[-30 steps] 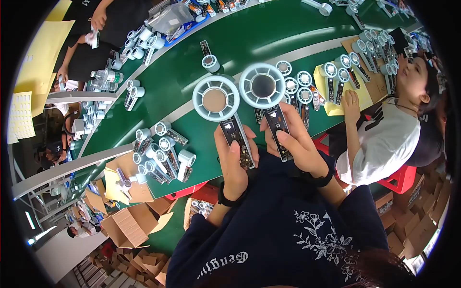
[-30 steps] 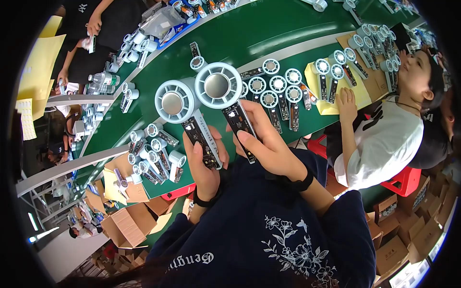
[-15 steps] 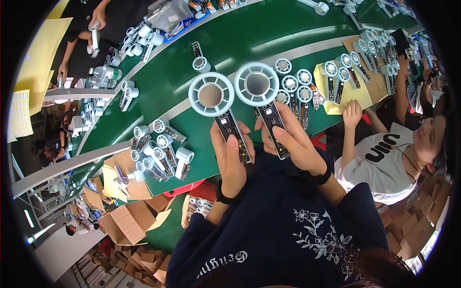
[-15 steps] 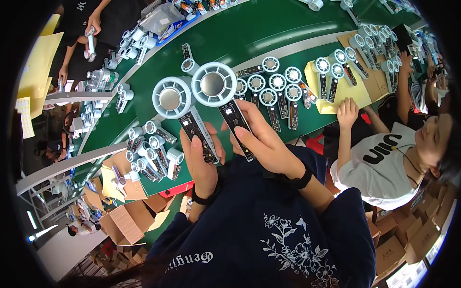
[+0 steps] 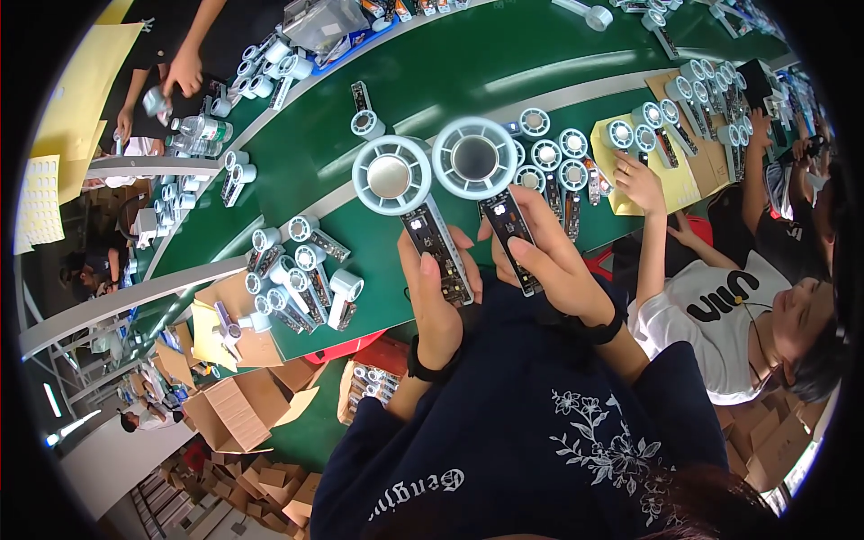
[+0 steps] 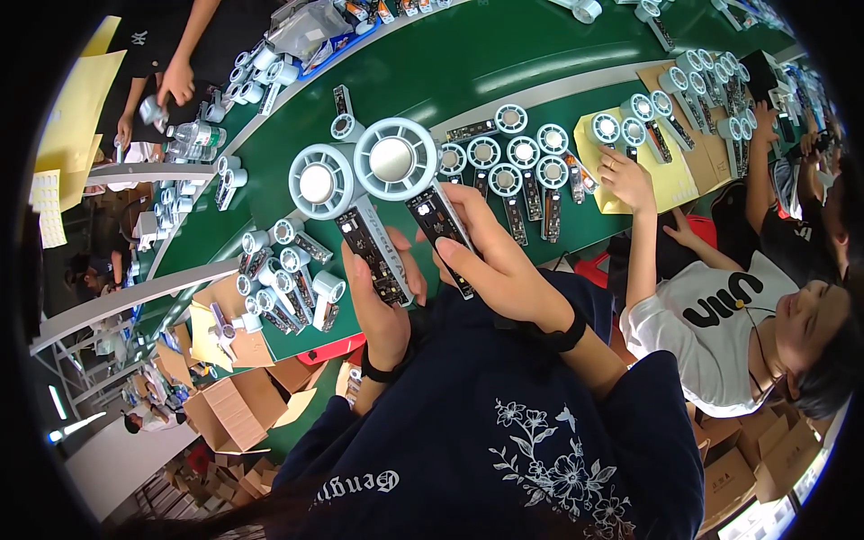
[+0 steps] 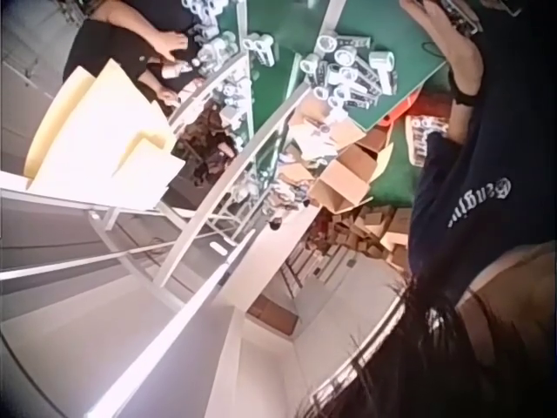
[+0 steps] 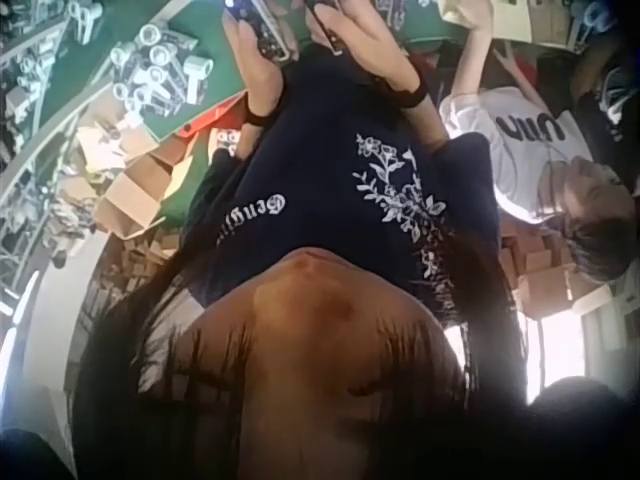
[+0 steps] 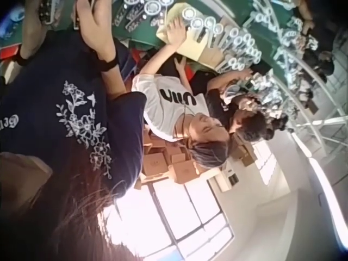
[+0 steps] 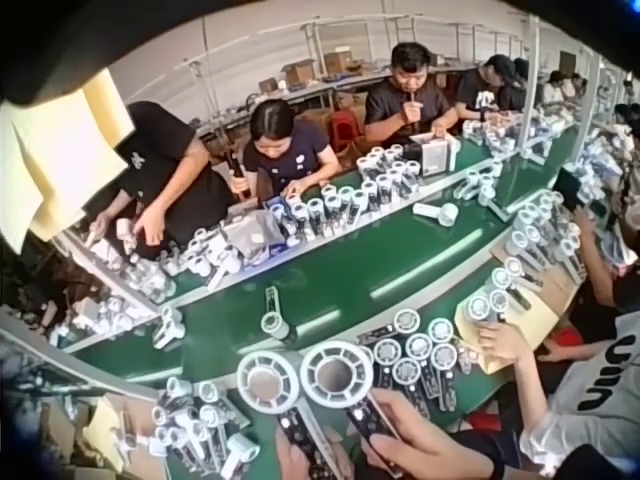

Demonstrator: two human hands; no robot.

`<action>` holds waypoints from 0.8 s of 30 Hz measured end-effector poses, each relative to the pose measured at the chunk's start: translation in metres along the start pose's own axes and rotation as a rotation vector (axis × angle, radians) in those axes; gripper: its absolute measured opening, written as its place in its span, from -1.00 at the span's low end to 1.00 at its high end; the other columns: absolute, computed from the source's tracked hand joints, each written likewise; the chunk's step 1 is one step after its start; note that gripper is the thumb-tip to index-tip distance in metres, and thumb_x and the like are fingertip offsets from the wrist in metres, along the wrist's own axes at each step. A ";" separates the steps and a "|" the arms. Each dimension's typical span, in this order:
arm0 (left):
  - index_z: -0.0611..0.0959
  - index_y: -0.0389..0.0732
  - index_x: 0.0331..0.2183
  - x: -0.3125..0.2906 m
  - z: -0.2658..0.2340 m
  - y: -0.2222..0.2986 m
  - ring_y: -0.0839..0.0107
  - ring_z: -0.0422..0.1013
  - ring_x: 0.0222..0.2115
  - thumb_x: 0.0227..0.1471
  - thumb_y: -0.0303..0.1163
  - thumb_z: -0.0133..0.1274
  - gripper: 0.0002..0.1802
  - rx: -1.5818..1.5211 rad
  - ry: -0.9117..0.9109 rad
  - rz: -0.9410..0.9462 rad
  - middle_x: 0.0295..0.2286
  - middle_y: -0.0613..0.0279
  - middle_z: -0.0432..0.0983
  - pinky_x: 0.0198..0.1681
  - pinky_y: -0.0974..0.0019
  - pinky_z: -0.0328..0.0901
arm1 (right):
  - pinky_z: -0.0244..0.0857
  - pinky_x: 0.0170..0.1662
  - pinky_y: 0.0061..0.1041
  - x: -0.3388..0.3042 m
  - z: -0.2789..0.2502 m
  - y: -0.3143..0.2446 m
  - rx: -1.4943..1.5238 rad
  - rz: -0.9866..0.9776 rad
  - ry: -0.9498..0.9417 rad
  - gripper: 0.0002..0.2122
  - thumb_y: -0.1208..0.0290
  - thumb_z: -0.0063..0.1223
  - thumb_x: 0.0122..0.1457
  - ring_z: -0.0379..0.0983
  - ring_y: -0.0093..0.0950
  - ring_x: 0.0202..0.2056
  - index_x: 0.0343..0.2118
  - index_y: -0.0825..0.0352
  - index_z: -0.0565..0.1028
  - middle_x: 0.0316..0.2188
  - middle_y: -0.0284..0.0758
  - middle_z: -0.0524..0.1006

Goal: Assembling handheld hair dryer components on a factory production line.

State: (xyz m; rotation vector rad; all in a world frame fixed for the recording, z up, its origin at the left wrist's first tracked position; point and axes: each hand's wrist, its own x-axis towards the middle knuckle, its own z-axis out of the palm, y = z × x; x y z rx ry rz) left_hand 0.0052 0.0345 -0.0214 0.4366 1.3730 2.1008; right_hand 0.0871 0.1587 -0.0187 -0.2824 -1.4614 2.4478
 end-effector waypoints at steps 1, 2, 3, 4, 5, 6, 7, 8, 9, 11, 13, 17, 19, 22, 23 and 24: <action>0.10 -0.32 0.03 0.000 0.000 0.000 0.51 0.28 -0.63 0.18 -0.17 -0.28 -0.48 -0.010 0.000 0.007 -0.30 0.03 0.31 -0.68 0.52 0.19 | 0.17 -0.45 -0.64 0.000 0.000 0.000 -0.003 0.002 -0.001 -0.52 0.42 -0.24 0.23 0.21 -0.62 -0.49 0.17 0.37 -0.04 -0.20 -0.21 0.28; 0.10 -0.32 0.03 0.000 0.000 0.000 0.51 0.28 -0.63 0.18 -0.17 -0.28 -0.48 -0.010 0.001 0.007 -0.30 0.03 0.31 -0.68 0.52 0.19 | 0.17 -0.45 -0.64 0.000 0.001 0.000 -0.005 0.004 -0.001 -0.52 0.42 -0.25 0.23 0.21 -0.62 -0.49 0.17 0.38 -0.04 -0.20 -0.21 0.28; 0.10 -0.32 0.03 0.000 0.000 0.001 0.52 0.28 -0.63 0.18 -0.17 -0.28 -0.48 0.012 0.002 -0.001 -0.30 0.03 0.31 -0.67 0.52 0.19 | 0.17 -0.45 -0.64 0.000 0.001 0.000 -0.005 0.004 -0.001 -0.52 0.42 -0.25 0.23 0.21 -0.62 -0.49 0.17 0.38 -0.04 -0.20 -0.21 0.28; 0.10 -0.32 0.03 0.000 -0.001 0.002 0.52 0.28 -0.63 0.18 -0.17 -0.28 -0.48 0.035 0.003 -0.008 -0.30 0.03 0.31 -0.67 0.53 0.19 | 0.17 -0.45 -0.64 0.000 0.002 0.000 0.017 0.009 -0.005 -0.52 0.42 -0.25 0.23 0.21 -0.62 -0.49 0.17 0.38 -0.04 -0.21 -0.21 0.29; 0.10 -0.32 0.03 0.000 -0.001 0.002 0.52 0.28 -0.62 0.18 -0.17 -0.28 -0.48 0.057 0.004 -0.015 -0.30 0.03 0.31 -0.66 0.53 0.19 | 0.17 -0.44 -0.64 0.000 0.002 0.000 0.039 0.012 -0.008 -0.52 0.42 -0.25 0.23 0.21 -0.62 -0.49 0.17 0.38 -0.04 -0.21 -0.21 0.29; 0.10 -0.32 0.03 0.000 -0.001 0.003 0.52 0.28 -0.62 0.18 -0.17 -0.28 -0.48 0.058 0.004 -0.015 -0.30 0.03 0.31 -0.66 0.53 0.19 | 0.17 -0.44 -0.64 0.000 0.003 0.000 0.060 0.016 -0.012 -0.52 0.42 -0.26 0.23 0.21 -0.62 -0.49 0.17 0.38 -0.04 -0.21 -0.21 0.29; 0.09 -0.31 0.04 -0.001 -0.001 0.003 0.52 0.28 -0.62 0.18 -0.17 -0.28 -0.48 0.062 0.005 -0.015 -0.30 0.03 0.32 -0.66 0.53 0.19 | 0.17 -0.44 -0.64 -0.001 0.003 0.001 0.061 0.016 -0.012 -0.52 0.42 -0.26 0.23 0.21 -0.62 -0.49 0.17 0.38 -0.04 -0.21 -0.21 0.29; 0.09 -0.31 0.04 -0.001 -0.002 0.004 0.52 0.28 -0.62 0.18 -0.17 -0.28 -0.48 0.067 0.006 -0.015 -0.30 0.03 0.32 -0.66 0.53 0.19 | 0.17 -0.45 -0.64 -0.001 0.003 0.002 0.057 0.006 -0.014 -0.52 0.41 -0.25 0.23 0.22 -0.62 -0.48 0.17 0.38 -0.05 -0.21 -0.21 0.29; 0.09 -0.31 0.04 -0.001 -0.002 0.004 0.52 0.28 -0.62 0.18 -0.17 -0.28 -0.48 0.071 0.007 -0.016 -0.30 0.03 0.32 -0.65 0.54 0.19 | 0.17 -0.45 -0.64 -0.001 0.003 0.003 0.053 -0.004 -0.016 -0.51 0.40 -0.25 0.23 0.22 -0.62 -0.48 0.18 0.38 -0.05 -0.22 -0.21 0.29; 0.09 -0.31 0.04 -0.002 -0.002 0.003 0.52 0.28 -0.62 0.18 -0.16 -0.28 -0.48 0.066 0.007 -0.002 -0.30 0.03 0.32 -0.65 0.53 0.19 | 0.17 -0.45 -0.64 -0.001 0.002 0.003 0.049 -0.015 -0.017 -0.51 0.40 -0.25 0.23 0.22 -0.62 -0.48 0.18 0.39 -0.05 -0.22 -0.21 0.29; 0.10 -0.30 0.03 -0.002 -0.001 0.002 0.52 0.29 -0.62 0.19 -0.15 -0.29 -0.49 0.055 0.006 0.026 -0.30 0.04 0.32 -0.65 0.53 0.19 | 0.17 -0.45 -0.65 0.001 0.003 0.002 0.034 -0.030 -0.025 -0.52 0.39 -0.26 0.23 0.22 -0.62 -0.48 0.17 0.39 -0.04 -0.24 -0.22 0.30; 0.13 -0.29 -0.01 -0.002 0.000 0.000 0.51 0.29 -0.63 0.20 -0.15 -0.30 -0.53 0.026 0.014 0.040 -0.33 0.05 0.34 -0.64 0.52 0.19 | 0.16 -0.45 -0.67 0.000 0.002 0.004 0.026 -0.005 -0.003 -0.54 0.39 -0.27 0.23 0.22 -0.62 -0.50 0.15 0.39 -0.03 -0.25 -0.23 0.31; 0.14 -0.28 -0.02 -0.001 0.001 0.003 0.51 0.29 -0.63 0.20 -0.15 -0.30 -0.54 0.056 0.023 0.021 -0.34 0.06 0.35 -0.64 0.52 0.19 | 0.16 -0.45 -0.67 -0.001 0.001 0.004 0.026 0.012 0.010 -0.55 0.39 -0.28 0.24 0.22 -0.63 -0.51 0.14 0.39 -0.02 -0.25 -0.23 0.31; 0.15 -0.27 -0.04 0.000 0.003 0.006 0.50 0.30 -0.64 0.21 -0.17 -0.31 -0.58 0.116 0.044 -0.015 -0.37 0.07 0.36 -0.64 0.52 0.19 | 0.16 -0.45 -0.69 0.000 0.001 0.004 0.009 -0.008 0.010 -0.57 0.42 -0.30 0.23 0.21 -0.63 -0.55 0.13 0.38 -0.01 -0.26 -0.25 0.32; 0.16 -0.27 -0.04 0.000 0.003 0.005 0.50 0.30 -0.64 0.21 -0.18 -0.31 -0.59 0.102 0.044 -0.008 -0.37 0.08 0.36 -0.64 0.52 0.19 | 0.16 -0.45 -0.69 0.000 0.001 0.005 0.010 -0.008 0.012 -0.57 0.42 -0.30 0.23 0.21 -0.63 -0.55 0.13 0.38 -0.01 -0.26 -0.25 0.32; 0.16 -0.27 -0.05 0.001 0.003 0.005 0.50 0.30 -0.64 0.21 -0.19 -0.31 -0.60 0.088 0.044 -0.002 -0.38 0.08 0.36 -0.63 0.52 0.19 | 0.16 -0.45 -0.70 0.000 0.001 0.005 -0.033 -0.032 0.022 -0.57 0.43 -0.29 0.23 0.21 -0.63 -0.55 0.13 0.39 -0.01 -0.26 -0.25 0.32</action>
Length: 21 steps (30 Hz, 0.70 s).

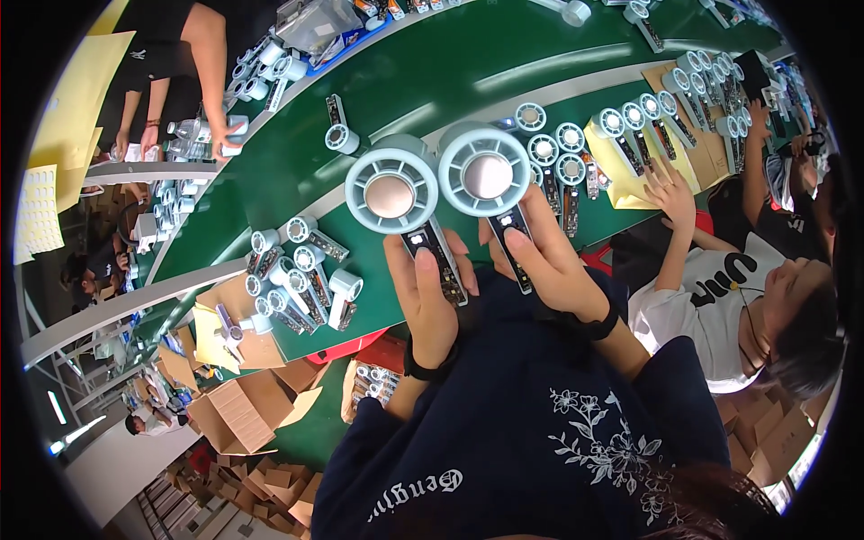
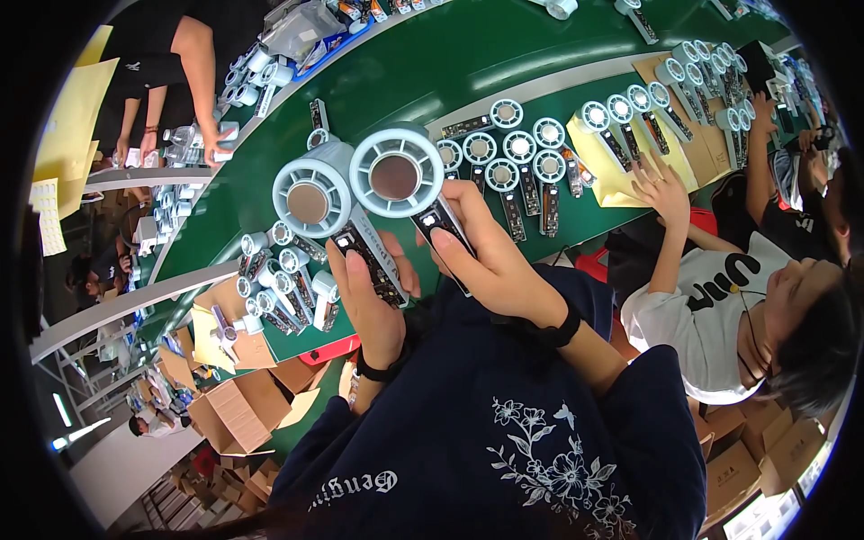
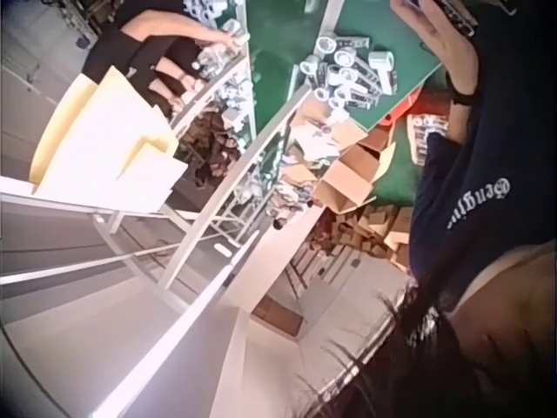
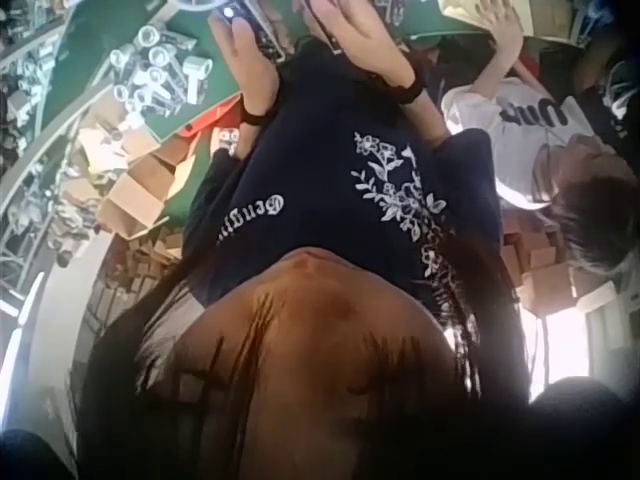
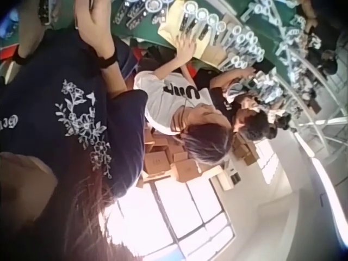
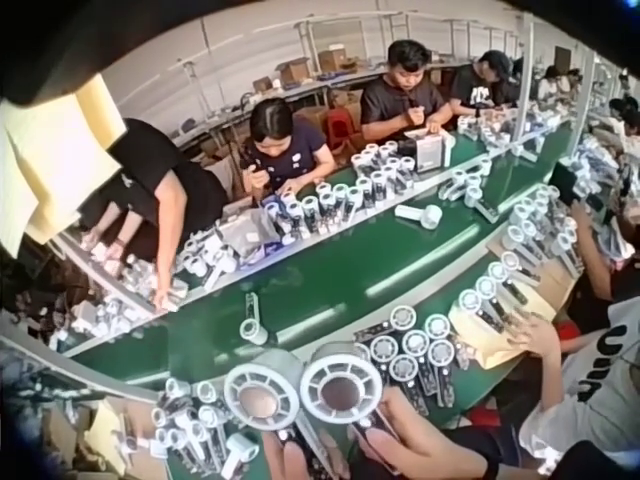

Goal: Assembling handheld hair dryer components on a factory production line.

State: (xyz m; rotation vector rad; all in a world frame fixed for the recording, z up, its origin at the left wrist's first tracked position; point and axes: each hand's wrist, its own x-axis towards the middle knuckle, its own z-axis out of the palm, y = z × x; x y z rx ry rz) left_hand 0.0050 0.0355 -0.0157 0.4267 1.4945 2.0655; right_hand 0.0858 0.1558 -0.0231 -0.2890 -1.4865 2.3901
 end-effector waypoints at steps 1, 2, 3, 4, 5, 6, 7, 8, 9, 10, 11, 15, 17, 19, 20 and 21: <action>0.17 -0.26 -0.05 0.000 0.000 0.000 0.50 0.29 -0.64 0.21 -0.20 -0.31 -0.62 -0.014 0.001 0.007 -0.39 0.09 0.36 -0.63 0.52 0.20 | 0.16 -0.45 -0.70 0.000 0.000 0.001 -0.042 -0.024 0.009 -0.56 0.44 -0.29 0.23 0.21 -0.63 -0.55 0.14 0.39 -0.02 -0.26 -0.25 0.32; 0.17 -0.26 -0.05 0.000 0.001 -0.001 0.50 0.29 -0.64 0.21 -0.20 -0.31 -0.62 -0.014 -0.001 0.006 -0.39 0.09 0.36 -0.63 0.52 0.20 | 0.16 -0.45 -0.70 0.000 0.000 0.001 -0.085 -0.048 0.018 -0.56 0.45 -0.29 0.22 0.21 -0.63 -0.55 0.14 0.40 -0.03 -0.26 -0.25 0.32; 0.16 -0.26 -0.04 0.000 0.001 -0.002 0.50 0.29 -0.64 0.21 -0.20 -0.30 -0.60 -0.016 -0.006 0.008 -0.39 0.09 0.36 -0.63 0.51 0.20 | 0.16 -0.45 -0.70 -0.001 0.000 0.002 -0.085 -0.049 0.021 -0.56 0.45 -0.29 0.22 0.21 -0.63 -0.55 0.14 0.40 -0.03 -0.26 -0.25 0.32; 0.15 -0.26 -0.02 0.000 0.001 -0.003 0.50 0.29 -0.64 0.20 -0.20 -0.30 -0.59 -0.017 -0.012 0.010 -0.39 0.09 0.36 -0.62 0.51 0.20 | 0.14 -0.46 -0.70 -0.001 0.000 0.004 -0.064 -0.055 0.028 -0.55 0.46 -0.29 0.22 0.19 -0.64 -0.56 0.15 0.40 -0.03 -0.26 -0.25 0.32; 0.14 -0.27 -0.01 0.000 0.001 -0.003 0.50 0.29 -0.64 0.20 -0.20 -0.29 -0.58 -0.019 -0.020 0.011 -0.39 0.08 0.36 -0.62 0.51 0.20 | 0.13 -0.48 -0.71 -0.001 0.000 0.004 -0.044 -0.061 0.036 -0.55 0.46 -0.30 0.22 0.18 -0.65 -0.57 0.15 0.40 -0.04 -0.26 -0.26 0.32; 0.14 -0.27 -0.01 0.001 0.002 -0.004 0.50 0.29 -0.64 0.20 -0.20 -0.29 -0.58 -0.020 -0.024 0.009 -0.39 0.08 0.36 -0.62 0.51 0.20 | 0.11 -0.49 -0.72 -0.001 0.000 0.005 -0.024 -0.066 0.044 -0.54 0.47 -0.30 0.22 0.17 -0.66 -0.57 0.16 0.41 -0.05 -0.26 -0.26 0.32; 0.16 -0.25 -0.02 0.001 0.004 -0.006 0.49 0.29 -0.64 0.20 -0.18 -0.30 -0.58 -0.005 -0.021 0.023 -0.38 0.09 0.36 -0.63 0.49 0.21 | 0.11 -0.49 -0.72 -0.002 -0.002 0.004 -0.025 -0.067 0.049 -0.54 0.47 -0.30 0.22 0.17 -0.66 -0.57 0.16 0.41 -0.05 -0.26 -0.26 0.32; 0.17 -0.24 -0.04 0.002 0.006 -0.007 0.49 0.28 -0.65 0.20 -0.16 -0.31 -0.59 0.010 -0.020 0.037 -0.38 0.10 0.37 -0.64 0.48 0.21 | 0.15 -0.41 -0.69 -0.002 -0.005 0.003 -0.034 -0.051 0.023 -0.53 0.48 -0.30 0.21 0.21 -0.63 -0.50 0.17 0.42 -0.06 -0.21 -0.24 0.31; 0.19 -0.23 -0.06 0.003 0.008 -0.008 0.48 0.28 -0.65 0.19 -0.14 -0.32 -0.59 0.024 -0.019 0.051 -0.38 0.10 0.37 -0.64 0.47 0.21 | 0.19 -0.33 -0.66 -0.002 -0.008 0.001 -0.042 -0.035 -0.001 -0.51 0.49 -0.30 0.20 0.26 -0.60 -0.42 0.18 0.44 -0.07 -0.15 -0.22 0.30; 0.19 -0.23 -0.06 0.003 0.009 -0.009 0.48 0.28 -0.65 0.19 -0.14 -0.32 -0.59 0.024 -0.027 0.049 -0.38 0.10 0.37 -0.64 0.47 0.21 | 0.22 -0.24 -0.63 -0.002 -0.010 0.000 -0.051 -0.019 -0.026 -0.50 0.50 -0.31 0.20 0.31 -0.57 -0.35 0.19 0.45 -0.09 -0.10 -0.21 0.28; 0.14 -0.24 0.00 0.005 0.009 -0.010 0.48 0.28 -0.64 0.19 -0.17 -0.31 -0.56 0.005 -0.040 0.044 -0.37 0.09 0.36 -0.63 0.48 0.21 | 0.22 -0.24 -0.63 -0.002 -0.010 -0.001 -0.051 -0.023 -0.021 -0.50 0.50 -0.31 0.20 0.31 -0.57 -0.35 0.19 0.45 -0.09 -0.10 -0.21 0.28; 0.04 -0.25 0.10 0.008 0.013 -0.015 0.48 0.29 -0.62 0.19 -0.23 -0.28 -0.47 -0.023 -0.083 0.041 -0.36 0.08 0.35 -0.59 0.50 0.22 | 0.02 0.10 -0.49 -0.003 -0.011 -0.003 -0.201 -0.183 0.052 -0.46 0.52 -0.30 0.18 0.20 -0.44 0.02 0.20 0.50 -0.12 0.08 -0.17 0.17; 0.04 -0.24 0.10 0.009 0.018 -0.018 0.49 0.29 -0.61 0.19 -0.24 -0.28 -0.48 -0.006 -0.100 0.058 -0.35 0.09 0.35 -0.57 0.49 0.22 | -0.19 0.19 -0.45 -0.006 -0.016 -0.003 -0.210 -0.175 0.059 -0.45 0.53 -0.30 0.17 0.01 -0.41 0.14 0.20 0.53 -0.13 0.14 -0.16 0.09; 0.04 -0.25 0.10 0.011 0.023 -0.021 0.49 0.29 -0.60 0.19 -0.25 -0.28 -0.48 0.000 -0.118 0.083 -0.35 0.09 0.35 -0.56 0.49 0.22 | -0.30 0.23 -0.44 -0.006 -0.019 -0.002 -0.216 -0.176 0.066 -0.44 0.53 -0.30 0.16 -0.09 -0.39 0.21 0.20 0.54 -0.14 0.17 -0.15 0.05; 0.04 -0.25 0.10 0.012 0.026 -0.022 0.49 0.29 -0.60 0.19 -0.25 -0.27 -0.48 0.007 -0.130 0.105 -0.35 0.10 0.35 -0.55 0.49 0.23 | -0.22 0.19 -0.46 -0.006 -0.019 -0.001 -0.239 -0.217 0.094 -0.51 0.54 -0.30 0.17 -0.02 -0.43 0.15 0.15 0.51 -0.08 0.11 -0.16 0.11; 0.03 -0.25 0.10 0.014 0.029 -0.024 0.49 0.29 -0.59 0.19 -0.25 -0.27 -0.48 0.011 -0.142 0.127 -0.35 0.10 0.35 -0.54 0.49 0.23 | -0.13 0.16 -0.48 -0.006 -0.020 -0.001 -0.264 -0.257 0.123 -0.57 0.55 -0.30 0.17 0.05 -0.46 0.10 0.10 0.49 -0.02 0.05 -0.17 0.16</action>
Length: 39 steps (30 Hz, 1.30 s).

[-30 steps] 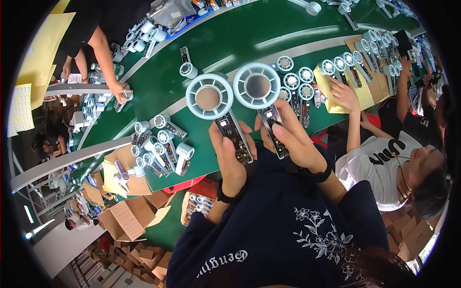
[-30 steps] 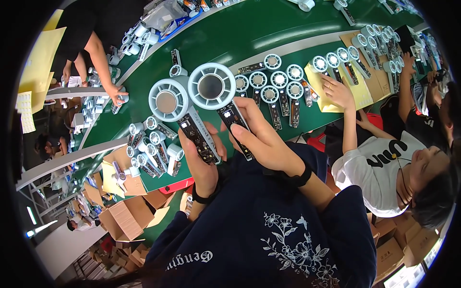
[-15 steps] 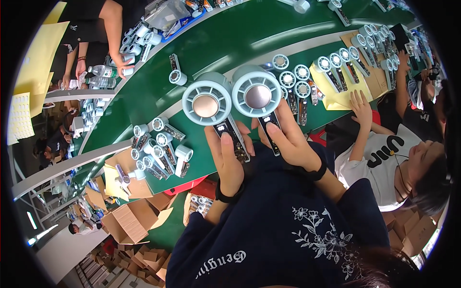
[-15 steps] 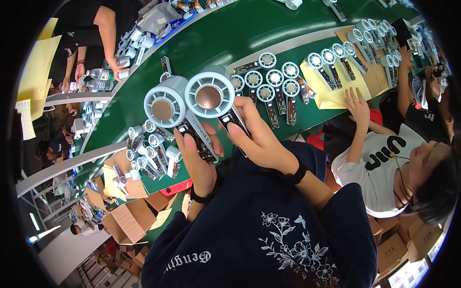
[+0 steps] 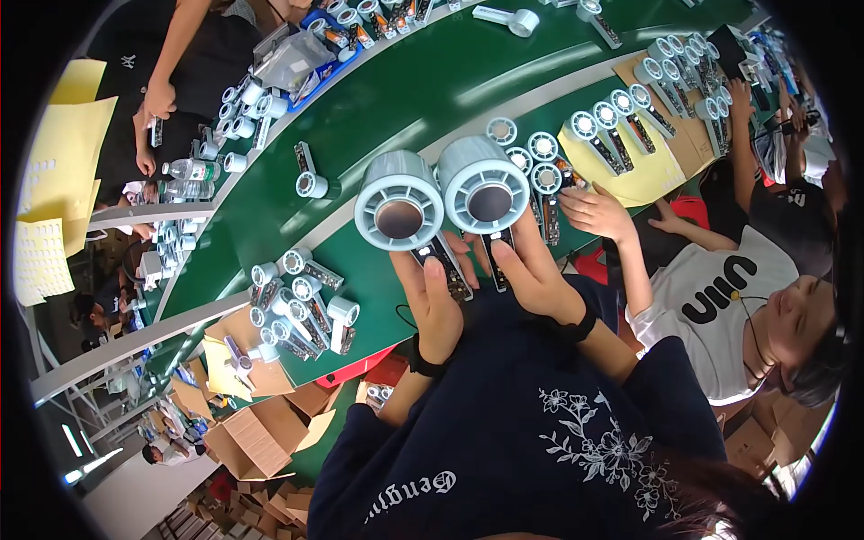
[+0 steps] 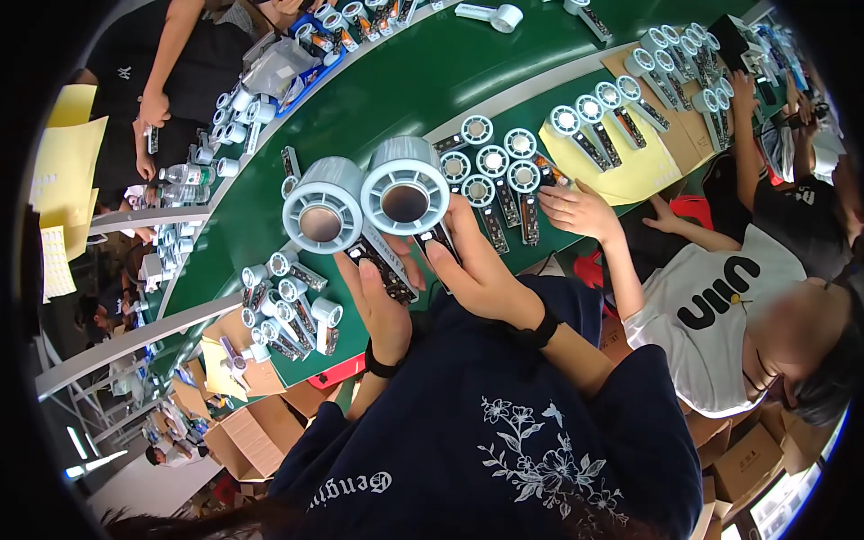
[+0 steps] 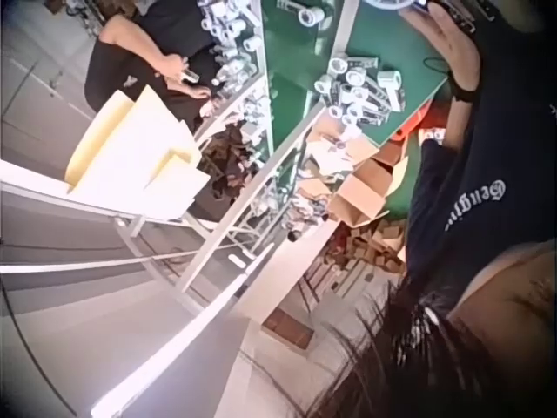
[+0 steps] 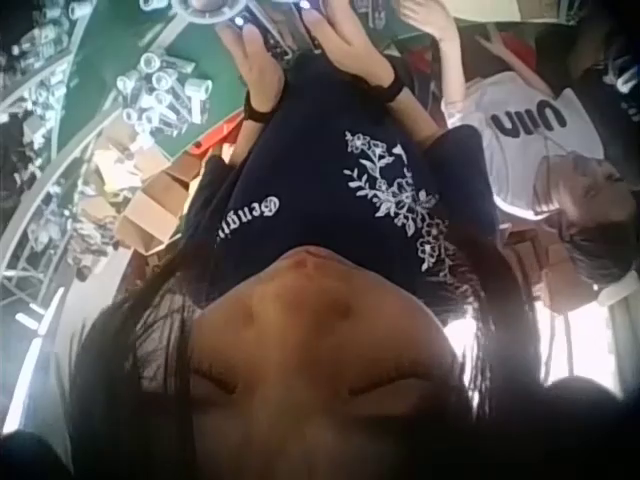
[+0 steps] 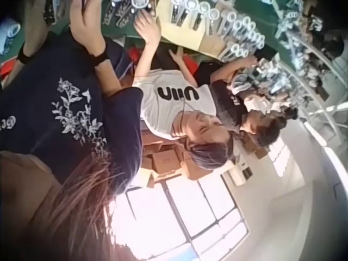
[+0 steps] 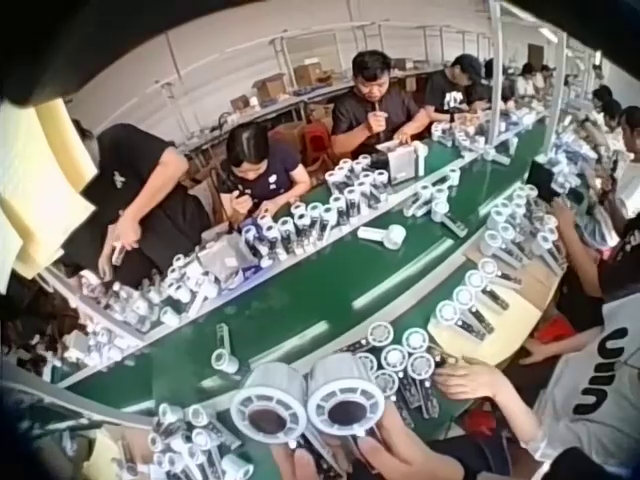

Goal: Assembling handheld hair dryer components on a factory production line.

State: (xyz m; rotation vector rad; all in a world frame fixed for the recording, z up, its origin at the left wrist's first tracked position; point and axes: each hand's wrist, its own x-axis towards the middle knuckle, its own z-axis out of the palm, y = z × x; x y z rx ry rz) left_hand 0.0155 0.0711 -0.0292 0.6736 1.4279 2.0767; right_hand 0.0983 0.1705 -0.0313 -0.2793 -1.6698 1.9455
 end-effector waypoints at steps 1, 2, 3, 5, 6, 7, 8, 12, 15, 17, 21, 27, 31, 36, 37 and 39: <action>0.03 -0.25 0.10 0.001 0.002 -0.001 0.49 0.29 -0.59 0.19 -0.25 -0.27 -0.48 -0.003 -0.007 0.002 -0.35 0.10 0.35 -0.54 0.49 0.23 | -0.05 0.12 -0.50 0.000 -0.001 0.000 -0.026 -0.038 0.031 -0.63 0.56 -0.29 0.18 0.12 -0.50 0.04 0.05 0.46 0.03 -0.02 -0.18 0.21; 0.03 -0.25 0.10 0.002 0.003 -0.003 0.49 0.29 -0.59 0.19 -0.25 -0.27 -0.48 0.001 -0.016 0.007 -0.35 0.10 0.35 -0.54 0.49 0.23 | -0.05 0.12 -0.50 -0.001 -0.003 0.001 -0.031 -0.042 0.036 -0.63 0.56 -0.29 0.18 0.12 -0.50 0.04 0.05 0.46 0.03 -0.02 -0.18 0.21; 0.03 -0.25 0.10 0.002 0.004 -0.004 0.49 0.29 -0.59 0.19 -0.25 -0.27 -0.48 0.006 -0.025 0.011 -0.35 0.11 0.35 -0.53 0.50 0.23 | -0.05 0.11 -0.50 -0.002 -0.005 0.002 -0.023 -0.032 0.039 -0.63 0.56 -0.29 0.18 0.12 -0.49 0.04 0.05 0.46 0.03 -0.02 -0.18 0.21; 0.03 -0.25 0.10 0.004 0.006 -0.007 0.50 0.29 -0.59 0.19 -0.25 -0.27 -0.48 0.008 -0.043 0.014 -0.35 0.11 0.35 -0.53 0.50 0.23 | -0.04 0.11 -0.49 -0.003 -0.009 0.003 -0.005 -0.012 0.048 -0.62 0.55 -0.29 0.18 0.12 -0.48 0.03 0.06 0.46 0.02 -0.02 -0.18 0.21; 0.03 -0.25 0.10 0.005 0.008 -0.009 0.50 0.29 -0.59 0.19 -0.26 -0.27 -0.48 0.010 -0.050 0.004 -0.35 0.12 0.35 -0.53 0.50 0.23 | -0.04 0.11 -0.49 -0.003 -0.011 0.003 -0.008 -0.015 0.056 -0.62 0.55 -0.29 0.18 0.12 -0.48 0.03 0.06 0.46 0.02 -0.02 -0.18 0.21; 0.03 -0.26 0.10 0.006 0.010 -0.011 0.50 0.29 -0.59 0.19 -0.26 -0.27 -0.48 0.012 -0.057 -0.006 -0.35 0.12 0.35 -0.53 0.50 0.23 | -0.04 0.11 -0.49 -0.004 -0.013 0.004 -0.009 -0.010 0.069 -0.62 0.55 -0.29 0.18 0.13 -0.48 0.02 0.06 0.46 0.02 -0.03 -0.18 0.22; 0.03 -0.26 0.09 0.008 0.012 -0.013 0.51 0.29 -0.59 0.19 -0.26 -0.27 -0.48 0.014 -0.063 -0.018 -0.35 0.12 0.35 -0.53 0.50 0.23 | -0.03 0.11 -0.49 -0.004 -0.016 0.004 -0.009 -0.005 0.083 -0.62 0.55 -0.29 0.18 0.14 -0.47 0.01 0.06 0.46 0.02 -0.03 -0.18 0.22; 0.04 -0.26 0.09 0.015 0.020 -0.019 0.51 0.29 -0.58 0.20 -0.26 -0.27 -0.49 0.056 -0.096 -0.039 -0.35 0.14 0.35 -0.53 0.50 0.23 | -0.02 0.10 -0.48 -0.003 -0.028 0.003 -0.035 -0.004 0.124 -0.61 0.54 -0.29 0.19 0.15 -0.46 0.00 0.07 0.47 0.02 -0.03 -0.19 0.22; 0.00 -0.26 0.12 0.016 0.025 -0.029 0.50 0.29 -0.59 0.19 -0.25 -0.33 -0.46 0.127 -0.110 -0.065 -0.34 0.13 0.35 -0.57 0.48 0.22 | -0.03 0.10 -0.47 -0.003 -0.036 0.004 -0.038 -0.003 0.147 -0.61 0.54 -0.29 0.19 0.14 -0.46 0.01 0.07 0.47 0.02 -0.03 -0.19 0.22; -0.02 -0.26 0.14 0.020 0.031 -0.033 0.49 0.29 -0.60 0.19 -0.24 -0.36 -0.44 0.158 -0.120 -0.079 -0.34 0.13 0.34 -0.58 0.47 0.22 | -0.05 0.12 -0.47 -0.004 -0.042 0.006 -0.020 0.005 0.167 -0.61 0.54 -0.29 0.19 0.12 -0.46 0.02 0.07 0.47 0.02 -0.02 -0.19 0.21; 0.05 -0.26 0.09 0.030 0.044 -0.042 0.51 0.28 -0.60 0.21 -0.21 -0.36 -0.50 0.113 -0.150 -0.120 -0.37 0.17 0.35 -0.59 0.48 0.21 | 0.17 -0.04 -0.52 -0.006 -0.056 0.018 0.032 0.068 0.233 -0.64 0.52 -0.31 0.20 0.27 -0.49 -0.13 0.06 0.44 0.04 -0.08 -0.20 0.25; 0.25 -0.22 -0.04 0.060 0.075 -0.106 0.60 0.27 -0.56 0.25 -0.19 -0.36 -0.63 -0.024 -0.263 -0.452 -0.45 0.32 0.31 -0.53 0.54 0.19 | 0.27 -0.44 -0.61 0.007 -0.108 0.039 0.278 0.278 0.402 -0.66 0.41 -0.26 0.23 0.34 -0.58 -0.46 0.03 0.39 0.09 -0.36 -0.28 0.34; 0.32 -0.20 -0.14 0.070 0.105 -0.185 0.57 0.31 -0.51 0.22 0.00 -0.37 -0.54 -0.087 -0.247 -0.695 -0.49 0.36 0.30 -0.48 0.44 0.25 | 0.23 -0.54 -0.63 0.011 -0.173 0.083 0.127 0.580 0.527 -0.62 0.22 -0.12 0.21 0.32 -0.61 -0.58 -0.03 0.35 0.19 -0.50 -0.34 0.37; 0.31 -0.21 -0.12 0.077 0.135 -0.210 0.51 0.38 -0.45 0.18 0.08 -0.32 -0.47 -0.047 -0.238 -1.038 -0.42 0.29 0.36 -0.43 0.45 0.30 | 0.23 -0.50 -0.60 0.002 -0.240 0.122 -0.456 0.374 0.403 -0.57 0.11 -0.05 0.16 0.33 -0.61 -0.55 -0.06 0.36 0.27 -0.44 -0.30 0.42; 0.30 -0.21 -0.10 0.079 0.133 -0.211 0.50 0.39 -0.45 0.17 0.09 -0.32 -0.46 -0.036 -0.301 -1.104 -0.40 0.27 0.37 -0.42 0.45 0.32 | 0.23 -0.47 -0.60 0.004 -0.246 0.122 -0.464 0.500 0.320 -0.55 0.10 -0.03 0.15 0.34 -0.60 -0.51 -0.06 0.38 0.28 -0.42 -0.29 0.43; 0.30 -0.21 -0.09 0.087 0.124 -0.213 0.48 0.41 -0.44 0.17 0.10 -0.31 -0.44 -0.031 -0.351 -1.166 -0.38 0.25 0.39 -0.41 0.44 0.33 | 0.25 -0.39 -0.58 0.010 -0.254 0.125 -0.472 0.752 0.139 -0.52 0.08 0.01 0.12 0.36 -0.59 -0.43 -0.06 0.41 0.32 -0.38 -0.28 0.46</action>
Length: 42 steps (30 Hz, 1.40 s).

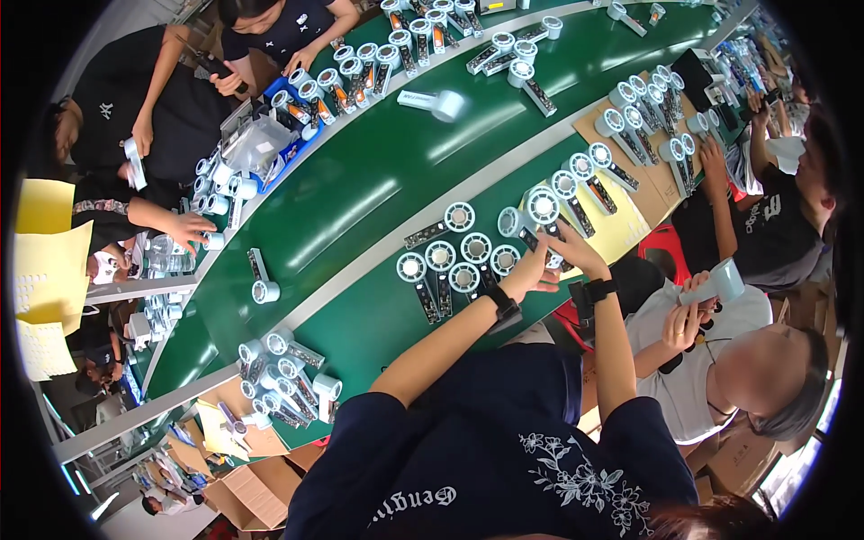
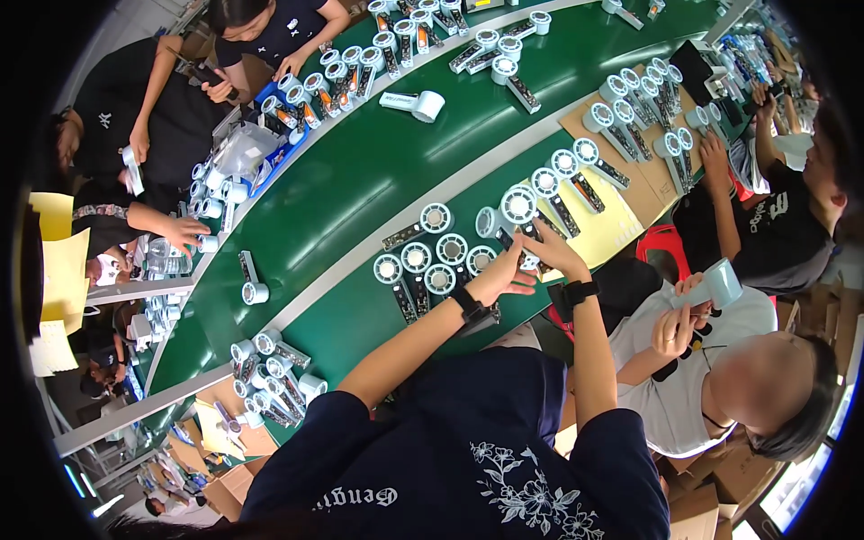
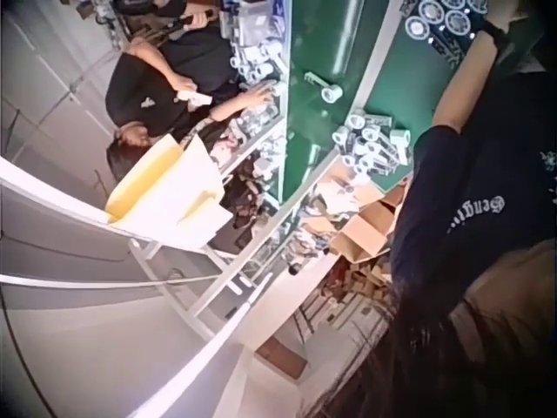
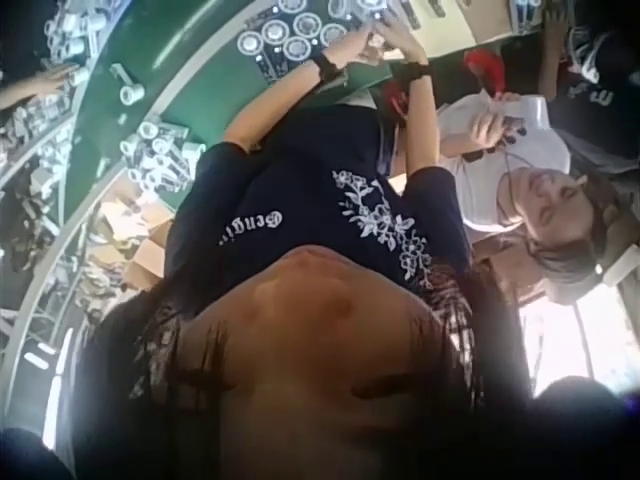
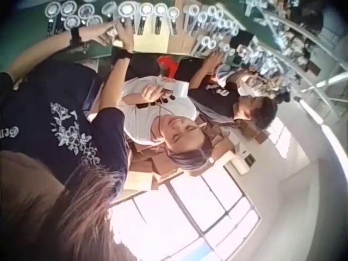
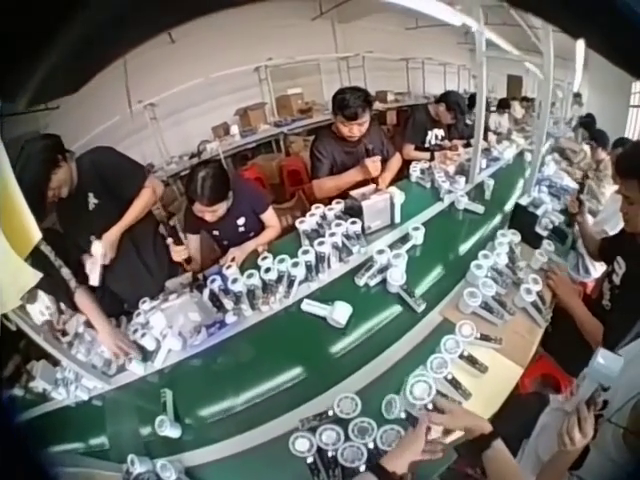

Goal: Assembling handheld hair dryer components on a factory production line.

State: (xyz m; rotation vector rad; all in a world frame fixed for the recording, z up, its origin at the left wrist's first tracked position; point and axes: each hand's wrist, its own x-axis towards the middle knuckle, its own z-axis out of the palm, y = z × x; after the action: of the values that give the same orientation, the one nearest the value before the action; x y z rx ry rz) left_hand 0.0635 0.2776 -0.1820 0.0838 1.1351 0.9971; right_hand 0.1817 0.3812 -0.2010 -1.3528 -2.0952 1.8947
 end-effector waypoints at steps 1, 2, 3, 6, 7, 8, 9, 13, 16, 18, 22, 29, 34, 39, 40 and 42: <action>0.32 -0.20 -0.09 -0.006 -0.011 0.007 0.47 0.42 -0.44 0.17 0.06 -0.29 -0.48 0.131 -0.104 -0.054 -0.35 0.24 0.40 -0.41 0.42 0.34 | 0.25 -0.39 -0.58 0.004 -0.002 0.005 -0.003 0.003 -0.011 -0.52 0.08 0.01 0.12 0.36 -0.59 -0.43 -0.06 0.41 0.32 -0.38 -0.28 0.46; 0.35 -0.20 -0.09 -0.015 -0.027 0.016 0.46 0.42 -0.43 0.17 0.01 -0.27 -0.51 0.260 -0.203 -0.105 -0.32 0.23 0.41 -0.40 0.41 0.35 | 0.25 -0.32 -0.57 0.008 -0.001 0.010 -0.007 0.040 -0.018 -0.52 0.09 0.02 0.12 0.36 -0.57 -0.37 -0.06 0.41 0.33 -0.35 -0.28 0.46; 0.37 -0.20 -0.09 -0.029 -0.044 0.026 0.45 0.43 -0.43 0.17 -0.03 -0.25 -0.54 0.385 -0.296 -0.159 -0.30 0.22 0.42 -0.40 0.39 0.35 | 0.25 -0.26 -0.56 0.011 0.003 0.014 -0.012 0.076 -0.031 -0.52 0.09 0.03 0.12 0.36 -0.56 -0.31 -0.06 0.42 0.35 -0.32 -0.28 0.46; 0.47 -0.21 -0.15 -0.073 -0.110 0.068 0.42 0.45 -0.41 0.12 -0.20 -0.17 -0.65 0.420 -0.261 0.101 -0.26 0.23 0.44 -0.37 0.38 0.35 | 0.20 -0.09 -0.54 0.008 0.017 0.013 0.127 -0.058 -0.009 -0.55 0.11 0.04 0.12 0.34 -0.52 -0.15 -0.09 0.41 0.40 -0.23 -0.31 0.46; 0.50 -0.22 -0.19 -0.079 -0.153 0.074 0.41 0.45 -0.41 0.07 -0.27 -0.13 -0.69 0.476 -0.092 0.389 -0.26 0.23 0.46 -0.36 0.39 0.34 | 0.18 -0.05 -0.53 0.008 0.019 0.014 0.113 -0.063 0.024 -0.56 0.14 0.05 0.12 0.32 -0.52 -0.12 -0.08 0.41 0.40 -0.20 -0.32 0.46; 0.54 -0.24 -0.23 -0.089 -0.193 0.081 0.39 0.45 -0.41 0.01 -0.34 -0.09 -0.72 0.537 0.080 0.669 -0.27 0.24 0.47 -0.36 0.40 0.34 | 0.16 -0.02 -0.52 0.009 0.017 0.020 0.101 -0.066 0.062 -0.57 0.16 0.05 0.12 0.31 -0.52 -0.10 -0.08 0.41 0.40 -0.17 -0.33 0.46; 0.56 -0.22 -0.25 -0.105 -0.231 0.083 0.39 0.44 -0.34 -0.03 -0.38 -0.04 -0.74 0.660 0.565 0.820 -0.29 0.22 0.48 -0.31 0.39 0.31 | 0.16 -0.02 -0.52 0.011 0.016 0.026 0.099 -0.073 0.032 -0.57 0.16 0.05 0.12 0.31 -0.52 -0.10 -0.08 0.41 0.40 -0.17 -0.33 0.46; 0.39 -0.14 -0.06 -0.173 -0.410 0.077 0.05 0.30 -0.16 -0.23 -0.11 0.16 -0.35 1.359 1.821 0.459 -0.16 0.02 0.37 -0.17 0.05 0.24 | 0.17 -0.01 -0.52 0.009 0.014 0.035 0.059 -0.098 0.092 -0.60 0.28 0.06 0.13 0.33 -0.51 -0.10 -0.03 0.41 0.36 -0.12 -0.36 0.44; 0.29 -0.08 0.02 -0.192 -0.480 0.066 -0.01 0.25 -0.08 -0.35 0.01 0.25 -0.12 1.049 1.836 0.067 -0.10 -0.01 0.30 -0.10 0.03 0.25 | 0.18 -0.01 -0.51 -0.009 0.004 0.039 0.032 -0.050 0.203 -0.61 0.31 0.07 0.12 0.34 -0.49 -0.10 -0.03 0.40 0.37 -0.13 -0.35 0.45; 0.28 -0.09 0.02 -0.212 -0.548 0.038 -0.02 0.24 -0.04 -0.40 0.02 0.28 -0.08 0.988 1.684 0.169 -0.09 -0.02 0.29 -0.06 0.01 0.26 | 0.21 -0.05 -0.47 -0.004 0.010 0.041 -0.082 -0.126 0.220 -0.60 0.29 0.07 0.11 0.37 -0.47 -0.11 -0.04 0.40 0.37 -0.13 -0.31 0.47; 0.35 -0.15 -0.06 -0.227 -0.608 0.024 0.00 0.33 -0.13 -0.39 -0.07 0.28 -0.18 0.953 1.633 0.110 -0.14 -0.01 0.34 -0.09 0.05 0.30 | 0.25 -0.09 -0.45 0.000 0.021 0.056 -0.142 -0.108 0.252 -0.56 0.23 0.09 0.07 0.42 -0.43 -0.14 -0.03 0.38 0.38 -0.18 -0.24 0.51; 0.36 -0.19 -0.05 -0.176 -0.433 0.106 0.36 0.45 -0.42 -0.18 -0.32 0.21 -0.38 0.461 0.738 0.440 -0.25 0.13 0.38 -0.49 0.42 0.42 | 0.29 -0.12 -0.34 -0.034 0.017 0.067 -0.388 0.084 0.460 -0.55 0.12 0.07 0.03 0.44 -0.15 -0.18 -0.13 0.39 0.40 -0.24 -0.08 0.52; 0.36 -0.17 -0.02 -0.173 -0.280 0.136 0.37 0.41 -0.26 -0.15 -0.47 0.16 -0.41 0.743 0.400 0.548 -0.20 0.17 0.37 -0.36 0.42 0.40 | 0.28 -0.11 -0.29 -0.029 0.021 0.024 -0.370 -0.065 0.446 -0.60 0.15 0.06 0.04 0.41 -0.08 -0.16 -0.18 0.39 0.41 -0.21 -0.05 0.50; 0.51 0.01 -0.14 -0.163 -0.143 0.160 0.31 0.37 -0.20 -0.32 -0.52 0.16 -0.45 1.638 0.148 0.863 -0.22 0.35 0.35 -0.34 0.31 0.40 | 0.28 -0.11 -0.32 -0.060 0.021 -0.087 -0.679 -0.124 0.537 -0.59 0.22 0.09 0.05 0.44 -0.22 -0.21 -0.09 0.36 0.37 -0.25 -0.13 0.50; 0.51 0.01 -0.14 -0.160 -0.120 0.157 0.31 0.37 -0.20 -0.32 -0.52 0.16 -0.45 1.646 0.149 0.857 -0.22 0.35 0.35 -0.34 0.31 0.40 | 0.28 -0.13 -0.34 -0.062 0.027 -0.100 -0.466 -0.397 0.600 -0.57 0.26 0.10 0.05 0.45 -0.33 -0.24 -0.04 0.33 0.34 -0.29 -0.18 0.52; 0.55 -0.01 -0.18 -0.150 -0.083 0.158 0.25 0.36 -0.17 -0.35 -0.57 0.15 -0.46 1.733 -0.055 0.984 -0.17 0.36 0.37 -0.29 0.30 0.40 | 0.28 -0.14 -0.33 -0.061 0.035 -0.108 0.006 -0.520 0.107 -0.58 0.28 0.09 0.08 0.43 -0.39 -0.26 -0.02 0.32 0.33 -0.25 -0.25 0.50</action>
State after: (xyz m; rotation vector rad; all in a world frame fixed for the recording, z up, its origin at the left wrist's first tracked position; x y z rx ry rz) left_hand -0.1089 0.2319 -0.0313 2.1768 1.6210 0.4780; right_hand 0.1400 0.3284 -0.0909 -0.7747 -2.1128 1.5728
